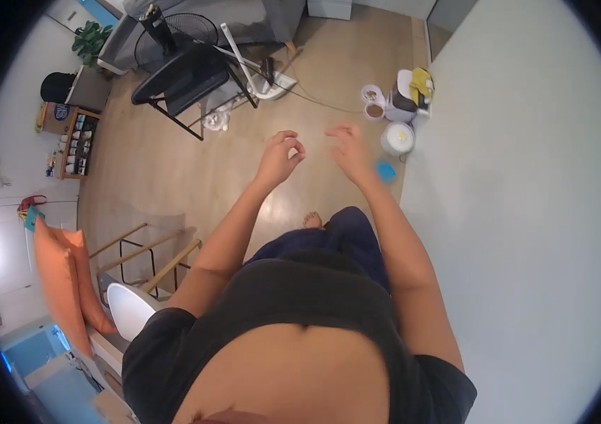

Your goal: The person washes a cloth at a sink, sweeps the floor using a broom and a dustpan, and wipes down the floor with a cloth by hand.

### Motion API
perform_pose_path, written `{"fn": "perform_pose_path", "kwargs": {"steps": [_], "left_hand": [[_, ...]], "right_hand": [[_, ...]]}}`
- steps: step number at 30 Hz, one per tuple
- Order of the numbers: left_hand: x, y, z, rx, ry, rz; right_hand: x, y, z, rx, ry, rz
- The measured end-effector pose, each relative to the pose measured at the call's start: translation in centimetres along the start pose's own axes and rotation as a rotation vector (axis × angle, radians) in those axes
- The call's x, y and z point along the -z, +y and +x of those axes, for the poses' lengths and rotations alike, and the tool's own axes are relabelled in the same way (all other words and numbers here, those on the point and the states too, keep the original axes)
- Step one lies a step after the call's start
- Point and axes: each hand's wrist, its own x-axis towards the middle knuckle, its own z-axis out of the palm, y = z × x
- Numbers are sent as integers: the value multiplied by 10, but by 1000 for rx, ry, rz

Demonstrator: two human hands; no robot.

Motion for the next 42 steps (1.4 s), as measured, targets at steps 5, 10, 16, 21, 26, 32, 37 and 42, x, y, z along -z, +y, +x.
{"fn": "perform_pose_path", "kwargs": {"steps": [5,10,16,21,26,32,37,42], "left_hand": [[-8,-33,129,147,-2,-49],[-10,-88,240,183,116,18],[12,-134,348,386,233,-144],[28,-182,391,507,352,-158],[55,-252,441,518,416,-68],[140,-365,506,784,921,73],[182,-456,532,1407,1380,-485],[191,-530,523,1348,1337,-632]], "right_hand": [[11,69,108,-374,-89,104],[-19,139,239,-272,-92,249],[-47,161,419,-44,-280,204],[-99,150,528,-2,-404,291],[-161,143,607,3,-472,280],[-220,106,686,78,-438,320],[-253,93,727,9,-567,353],[-275,121,736,-100,-539,418]]}}
